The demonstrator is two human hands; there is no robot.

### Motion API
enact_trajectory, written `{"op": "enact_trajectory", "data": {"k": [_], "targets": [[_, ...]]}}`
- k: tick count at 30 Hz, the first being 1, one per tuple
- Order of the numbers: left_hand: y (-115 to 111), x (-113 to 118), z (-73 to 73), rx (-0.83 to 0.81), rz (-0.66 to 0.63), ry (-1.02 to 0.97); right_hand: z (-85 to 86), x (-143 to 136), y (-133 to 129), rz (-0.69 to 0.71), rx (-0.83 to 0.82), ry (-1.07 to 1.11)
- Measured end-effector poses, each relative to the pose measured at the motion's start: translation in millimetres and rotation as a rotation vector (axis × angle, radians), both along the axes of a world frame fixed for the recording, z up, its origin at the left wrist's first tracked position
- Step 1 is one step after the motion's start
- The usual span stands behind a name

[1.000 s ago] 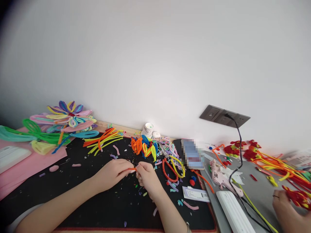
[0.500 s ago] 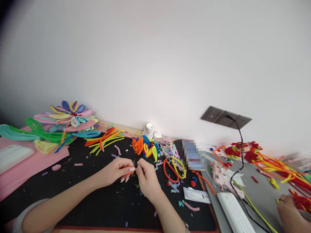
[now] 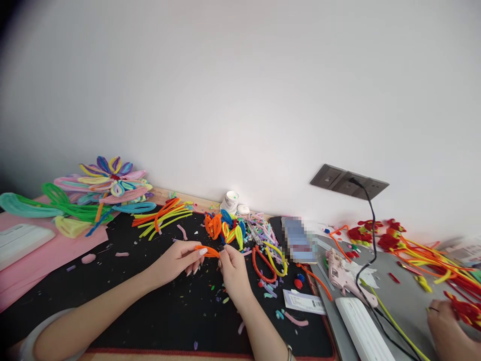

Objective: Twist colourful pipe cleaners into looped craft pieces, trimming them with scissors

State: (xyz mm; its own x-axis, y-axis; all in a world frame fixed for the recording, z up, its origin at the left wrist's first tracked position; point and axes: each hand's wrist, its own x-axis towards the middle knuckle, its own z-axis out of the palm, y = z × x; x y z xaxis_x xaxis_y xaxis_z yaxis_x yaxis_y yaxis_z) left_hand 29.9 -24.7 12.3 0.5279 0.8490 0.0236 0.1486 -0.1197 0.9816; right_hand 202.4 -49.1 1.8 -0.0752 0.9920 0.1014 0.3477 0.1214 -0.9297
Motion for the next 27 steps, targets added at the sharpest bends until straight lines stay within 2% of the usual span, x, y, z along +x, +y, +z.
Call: {"op": "enact_trajectory", "data": {"k": [4, 15, 21, 27], "targets": [[0.5, 0.1, 0.5, 0.003, 0.019, 0.014, 0.1, -0.8, -0.2, 0.083, -0.093, 0.148], [0.6, 4.6, 2.2, -0.054, 0.009, -0.084, 7.8, -2.0, -4.2, 0.022, 0.146, -0.249], [-0.9, 5.9, -0.6, -0.1, -0.058, -0.149, 4.3, -1.7, -4.1, -0.041, 0.205, -0.257], [1.2, 5.6, -4.0, -0.144, -0.026, -0.175, 9.2, 0.2, -4.7, -0.013, 0.185, -0.208]]}}
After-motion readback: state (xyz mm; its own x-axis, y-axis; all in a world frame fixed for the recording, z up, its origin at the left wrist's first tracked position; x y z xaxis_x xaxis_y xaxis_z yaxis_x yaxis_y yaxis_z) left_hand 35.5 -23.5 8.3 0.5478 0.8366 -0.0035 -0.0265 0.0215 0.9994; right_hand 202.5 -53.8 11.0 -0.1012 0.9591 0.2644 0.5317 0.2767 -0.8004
